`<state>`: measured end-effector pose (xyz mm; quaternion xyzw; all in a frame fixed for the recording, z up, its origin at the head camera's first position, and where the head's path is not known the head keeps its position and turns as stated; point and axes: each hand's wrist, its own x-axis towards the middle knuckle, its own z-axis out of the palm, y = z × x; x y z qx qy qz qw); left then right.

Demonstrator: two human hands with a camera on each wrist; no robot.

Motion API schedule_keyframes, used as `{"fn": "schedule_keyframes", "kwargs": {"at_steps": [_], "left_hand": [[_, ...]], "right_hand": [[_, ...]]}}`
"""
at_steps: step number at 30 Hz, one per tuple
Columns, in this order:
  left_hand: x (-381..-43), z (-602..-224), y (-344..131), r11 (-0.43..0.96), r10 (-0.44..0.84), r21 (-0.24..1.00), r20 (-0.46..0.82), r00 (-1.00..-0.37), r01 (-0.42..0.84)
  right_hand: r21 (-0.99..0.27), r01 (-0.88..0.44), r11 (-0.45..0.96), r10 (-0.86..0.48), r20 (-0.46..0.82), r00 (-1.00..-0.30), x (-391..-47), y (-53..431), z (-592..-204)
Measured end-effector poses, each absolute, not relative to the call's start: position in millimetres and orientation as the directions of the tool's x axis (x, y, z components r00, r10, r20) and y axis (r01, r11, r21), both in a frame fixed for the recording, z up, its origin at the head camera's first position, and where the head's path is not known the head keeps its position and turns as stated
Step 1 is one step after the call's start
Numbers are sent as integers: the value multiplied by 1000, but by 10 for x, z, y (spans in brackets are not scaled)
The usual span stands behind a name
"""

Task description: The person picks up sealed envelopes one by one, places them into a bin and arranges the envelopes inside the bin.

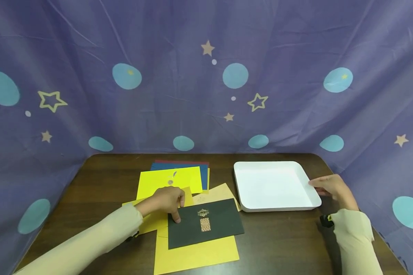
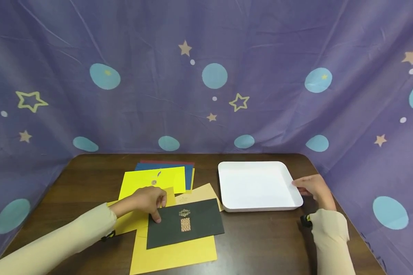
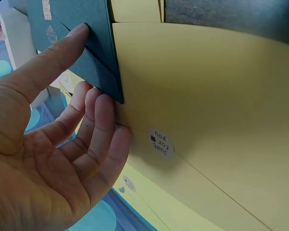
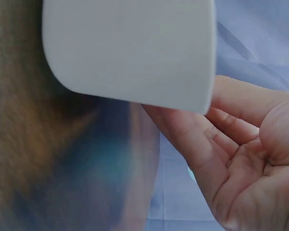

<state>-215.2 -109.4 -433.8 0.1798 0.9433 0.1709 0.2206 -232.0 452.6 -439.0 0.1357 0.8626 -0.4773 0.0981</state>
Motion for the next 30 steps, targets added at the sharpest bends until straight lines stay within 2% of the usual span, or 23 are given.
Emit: {"fn": "schedule_keyframes", "kwargs": {"at_steps": [5, 12, 30], "left_hand": [[-2150, -4344, -1115, 874, 410, 416, -353, -841, 252], [-2165, -4315, -1126, 861, 430, 435, -351, -832, 262], [-2209, -4361, -1115, 854, 435, 456, -364, -824, 250]], "right_hand": [[-778, 288, 559, 99, -283, -954, -2373, 4521, -4372], [-745, 153, 649, 25, -181, -983, -2398, 4528, -4382], [-777, 167, 607, 35, -184, -982, -2366, 4595, -4425]]}}
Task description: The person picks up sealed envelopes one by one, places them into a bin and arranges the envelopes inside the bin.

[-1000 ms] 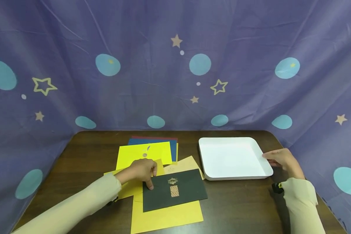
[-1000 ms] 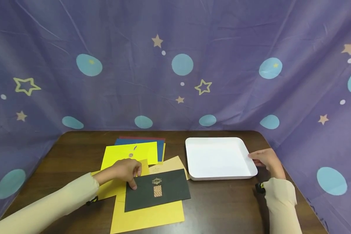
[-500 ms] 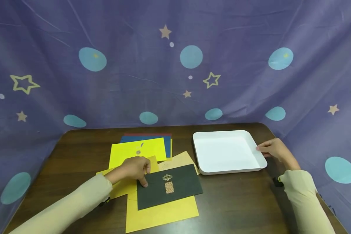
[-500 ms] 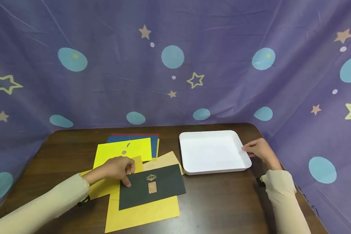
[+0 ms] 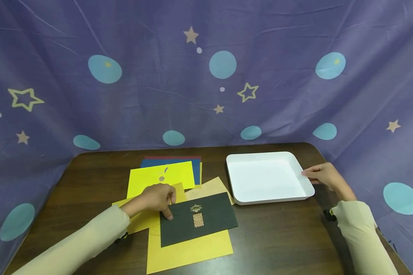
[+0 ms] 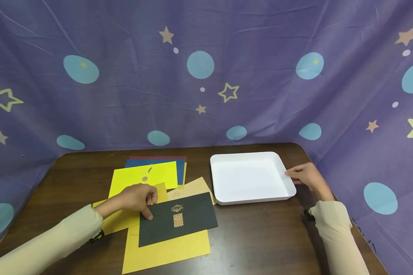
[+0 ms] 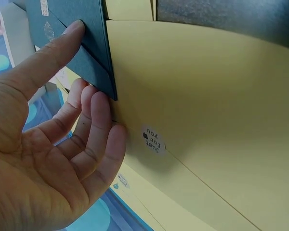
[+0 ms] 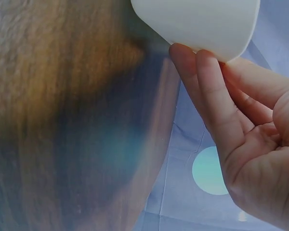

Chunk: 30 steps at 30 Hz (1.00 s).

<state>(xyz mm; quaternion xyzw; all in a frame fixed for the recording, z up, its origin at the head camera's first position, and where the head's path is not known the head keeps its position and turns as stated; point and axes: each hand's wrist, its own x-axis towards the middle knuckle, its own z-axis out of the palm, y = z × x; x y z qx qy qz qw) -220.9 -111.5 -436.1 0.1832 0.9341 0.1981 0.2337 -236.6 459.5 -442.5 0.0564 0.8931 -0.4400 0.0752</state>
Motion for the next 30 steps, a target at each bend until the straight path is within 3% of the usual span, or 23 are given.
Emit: {"fn": "schedule_keyframes", "kwargs": {"at_steps": [19, 30], "left_hand": [[-2176, -4319, -1113, 861, 438, 419, -324, -839, 288], [-2206, -4331, -1119, 844, 453, 461, -341, -824, 273]], "right_hand": [[-739, 237, 630, 69, -251, -966, -2376, 4610, -4419], [-755, 263, 600, 80, -270, -960, -2382, 4596, -4417]]}}
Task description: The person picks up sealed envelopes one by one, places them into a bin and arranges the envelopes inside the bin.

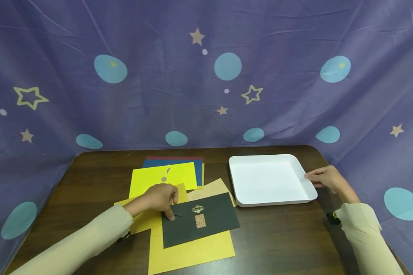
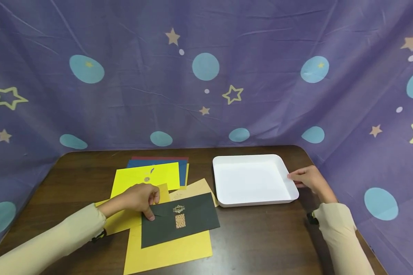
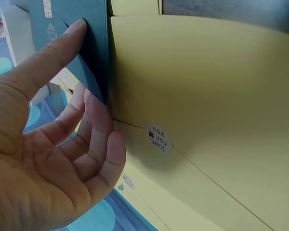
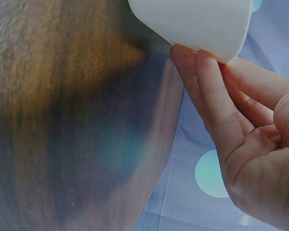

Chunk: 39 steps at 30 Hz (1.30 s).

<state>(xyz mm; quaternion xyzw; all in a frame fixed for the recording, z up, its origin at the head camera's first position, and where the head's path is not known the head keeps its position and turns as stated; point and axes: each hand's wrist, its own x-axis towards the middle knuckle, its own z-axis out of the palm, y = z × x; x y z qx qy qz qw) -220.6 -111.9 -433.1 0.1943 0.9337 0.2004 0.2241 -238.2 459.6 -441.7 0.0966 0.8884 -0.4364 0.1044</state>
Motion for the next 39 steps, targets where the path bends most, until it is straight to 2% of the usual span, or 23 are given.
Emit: {"fn": "schedule_keyframes", "kwargs": {"at_steps": [9, 22, 29, 39], "left_hand": [[-2246, -4232, -1179, 824, 487, 491, -363, -794, 282], [-2356, -4127, -1390, 689, 553, 721, -464, -692, 68], [-2390, -4008, -1505, 642, 556, 766, -441, -705, 27], [-2434, -3790, -1670, 612, 547, 789, -378, -747, 49]], "right_hand": [[-757, 253, 602, 75, -262, -962, -2387, 4571, -4403], [-798, 243, 551, 48, -261, -964, -2395, 4483, -4425], [-788, 240, 567, 49, -259, -965, -2377, 4464, -4435], [-795, 232, 561, 53, -246, -968, -2347, 4446, -4427]]}}
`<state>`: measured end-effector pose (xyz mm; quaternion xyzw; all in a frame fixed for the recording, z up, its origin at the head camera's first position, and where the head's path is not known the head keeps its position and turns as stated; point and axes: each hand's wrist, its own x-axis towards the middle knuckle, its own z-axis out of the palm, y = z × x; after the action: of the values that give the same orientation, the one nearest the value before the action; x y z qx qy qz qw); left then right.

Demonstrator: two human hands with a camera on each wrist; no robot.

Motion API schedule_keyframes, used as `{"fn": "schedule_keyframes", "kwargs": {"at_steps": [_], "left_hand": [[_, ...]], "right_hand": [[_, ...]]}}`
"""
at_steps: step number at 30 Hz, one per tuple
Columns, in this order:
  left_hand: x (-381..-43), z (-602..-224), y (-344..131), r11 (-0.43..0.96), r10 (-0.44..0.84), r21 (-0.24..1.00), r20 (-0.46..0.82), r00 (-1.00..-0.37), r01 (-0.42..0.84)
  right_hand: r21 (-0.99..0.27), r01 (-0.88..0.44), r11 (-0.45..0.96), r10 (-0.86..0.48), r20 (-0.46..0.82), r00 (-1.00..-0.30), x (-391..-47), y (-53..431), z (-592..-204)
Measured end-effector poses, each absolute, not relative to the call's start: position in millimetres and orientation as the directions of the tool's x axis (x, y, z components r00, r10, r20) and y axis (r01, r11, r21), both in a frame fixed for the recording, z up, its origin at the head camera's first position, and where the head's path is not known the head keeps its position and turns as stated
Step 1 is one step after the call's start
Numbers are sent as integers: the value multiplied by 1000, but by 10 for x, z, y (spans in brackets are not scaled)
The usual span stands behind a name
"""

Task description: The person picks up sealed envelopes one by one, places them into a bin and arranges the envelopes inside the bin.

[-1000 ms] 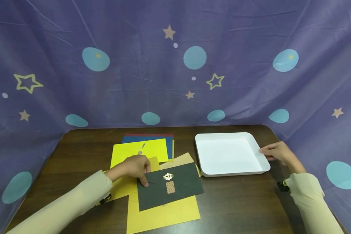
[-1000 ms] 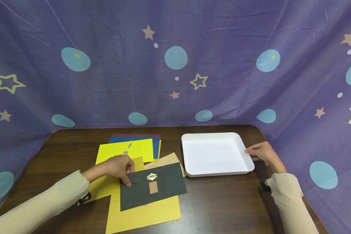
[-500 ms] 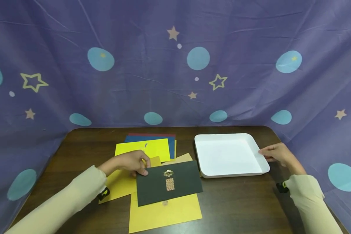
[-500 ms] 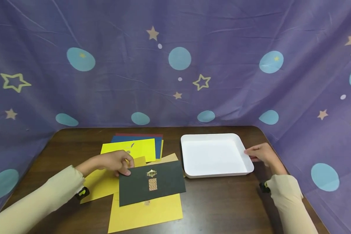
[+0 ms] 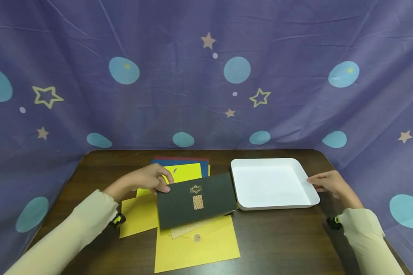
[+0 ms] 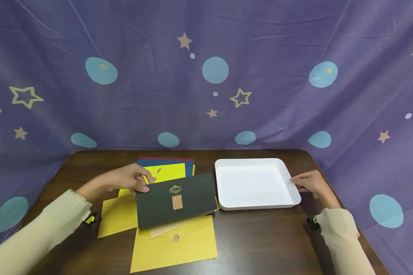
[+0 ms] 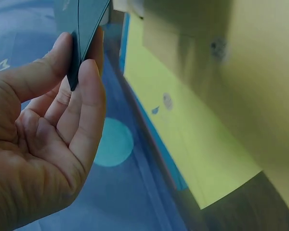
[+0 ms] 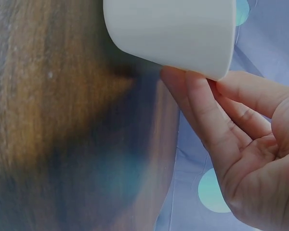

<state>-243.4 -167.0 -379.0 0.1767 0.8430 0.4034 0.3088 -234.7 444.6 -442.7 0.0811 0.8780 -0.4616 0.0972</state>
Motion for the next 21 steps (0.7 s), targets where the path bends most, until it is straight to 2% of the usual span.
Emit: {"fn": "schedule_keyframes", "kwargs": {"at_steps": [9, 21], "left_hand": [[-2489, -3523, -1707, 611, 533, 782, -293, -794, 121], [-2634, -3223, -1604, 610, 476, 787, -267, -838, 95]], "right_hand": [[-810, 251, 529, 60, -259, -964, -2329, 4443, -4424], [-821, 265, 505, 57, -274, -960, -2315, 4438, -4407]]}}
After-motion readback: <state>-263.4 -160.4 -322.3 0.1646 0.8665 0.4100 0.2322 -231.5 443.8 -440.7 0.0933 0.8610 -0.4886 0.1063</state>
